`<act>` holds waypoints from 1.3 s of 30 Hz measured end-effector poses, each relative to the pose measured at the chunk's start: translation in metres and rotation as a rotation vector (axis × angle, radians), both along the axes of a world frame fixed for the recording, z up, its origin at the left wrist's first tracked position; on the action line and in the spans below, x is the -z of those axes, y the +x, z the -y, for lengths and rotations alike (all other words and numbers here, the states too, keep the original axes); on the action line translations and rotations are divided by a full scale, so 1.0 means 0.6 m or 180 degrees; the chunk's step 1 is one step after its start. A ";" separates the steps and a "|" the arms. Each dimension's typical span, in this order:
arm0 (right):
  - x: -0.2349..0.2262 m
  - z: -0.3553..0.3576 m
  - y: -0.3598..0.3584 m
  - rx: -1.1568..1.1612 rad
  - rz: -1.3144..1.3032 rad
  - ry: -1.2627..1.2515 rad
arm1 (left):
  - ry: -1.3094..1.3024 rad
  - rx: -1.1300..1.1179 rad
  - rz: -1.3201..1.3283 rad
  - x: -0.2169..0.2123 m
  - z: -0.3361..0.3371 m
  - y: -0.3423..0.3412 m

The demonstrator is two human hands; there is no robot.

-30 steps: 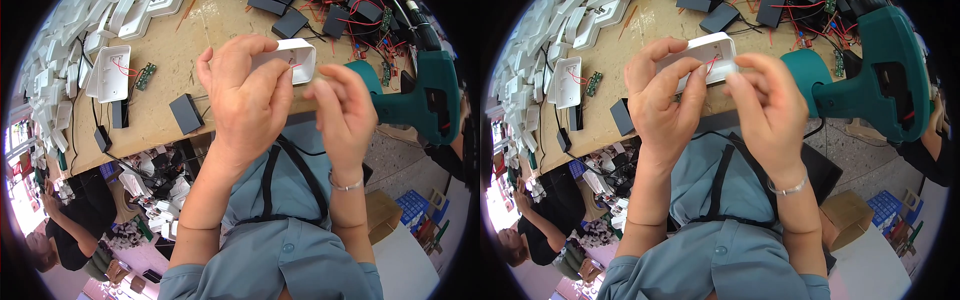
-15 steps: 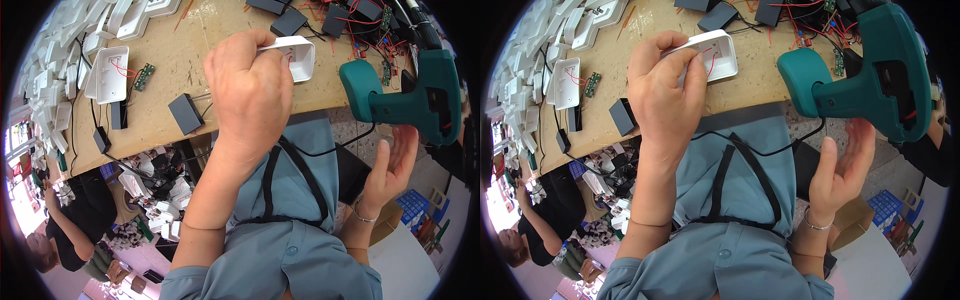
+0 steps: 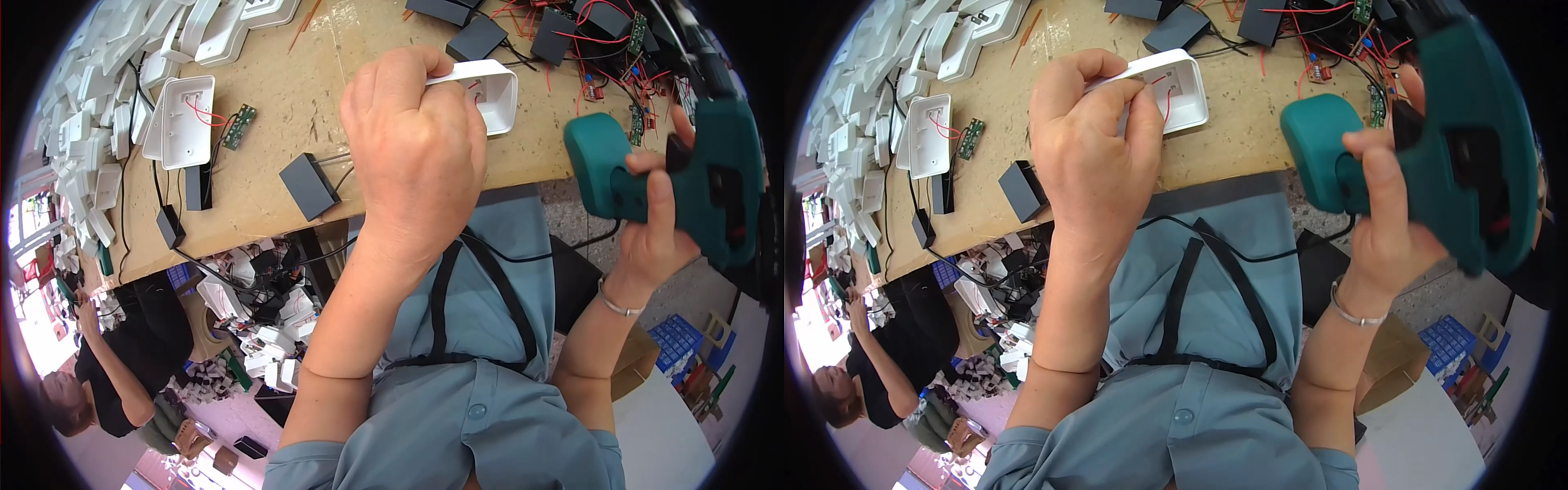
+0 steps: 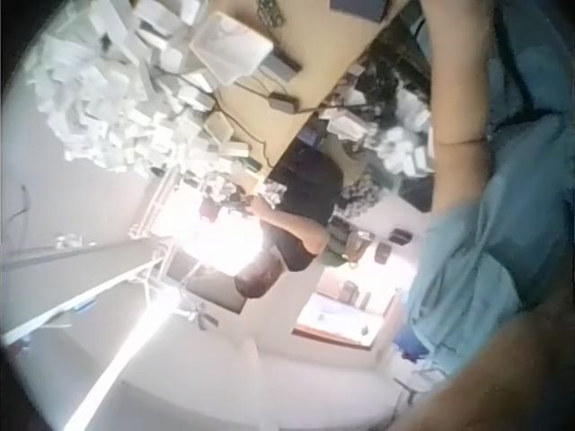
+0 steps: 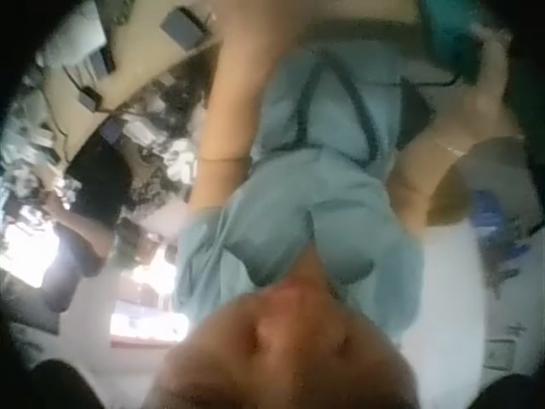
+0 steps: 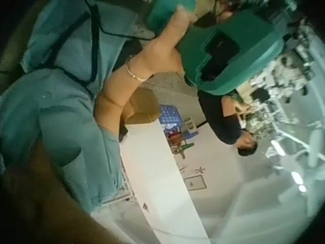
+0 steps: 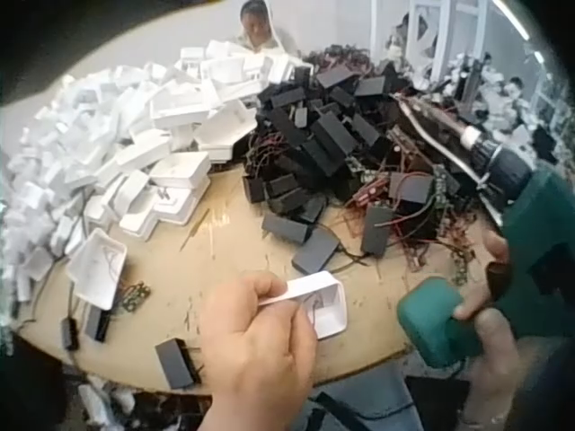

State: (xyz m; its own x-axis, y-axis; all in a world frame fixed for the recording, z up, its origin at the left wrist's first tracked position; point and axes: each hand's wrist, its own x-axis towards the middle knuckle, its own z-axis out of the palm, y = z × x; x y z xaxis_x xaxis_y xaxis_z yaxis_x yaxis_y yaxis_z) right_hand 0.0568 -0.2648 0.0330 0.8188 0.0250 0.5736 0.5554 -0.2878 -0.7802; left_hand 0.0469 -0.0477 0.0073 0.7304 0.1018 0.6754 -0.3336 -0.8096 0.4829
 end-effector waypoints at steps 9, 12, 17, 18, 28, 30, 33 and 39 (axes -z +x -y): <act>-0.011 0.033 -0.175 -0.0237 -0.0892 0.0652 | 0.0092 -0.0120 -0.0026 -0.001 0.000 0.001; 0.002 0.049 -0.213 -0.0369 -0.1390 0.0228 | 0.0102 -0.0109 -0.0038 -0.002 0.001 0.003; 0.010 0.026 -0.209 -0.0465 -0.1951 0.0101 | 0.0089 -0.0132 -0.0070 -0.001 0.003 0.002; 0.012 0.025 -0.204 -0.0470 -0.1952 0.0097 | 0.0086 -0.0137 -0.0071 -0.002 0.003 0.002; 0.021 0.007 -0.187 -0.0577 -0.1861 -0.0155 | 0.0255 -0.0256 0.0027 -0.008 0.001 0.003; 0.023 0.006 -0.185 -0.0579 -0.1858 -0.0192 | 0.0246 -0.0257 0.0043 -0.008 0.001 0.003; 0.025 0.001 -0.180 -0.0601 -0.1745 -0.0063 | 0.0261 -0.0269 0.0049 -0.009 0.001 0.003; 0.023 0.003 -0.171 -0.0642 -0.1690 -0.0303 | 0.0089 -0.0113 0.0014 0.001 0.002 0.004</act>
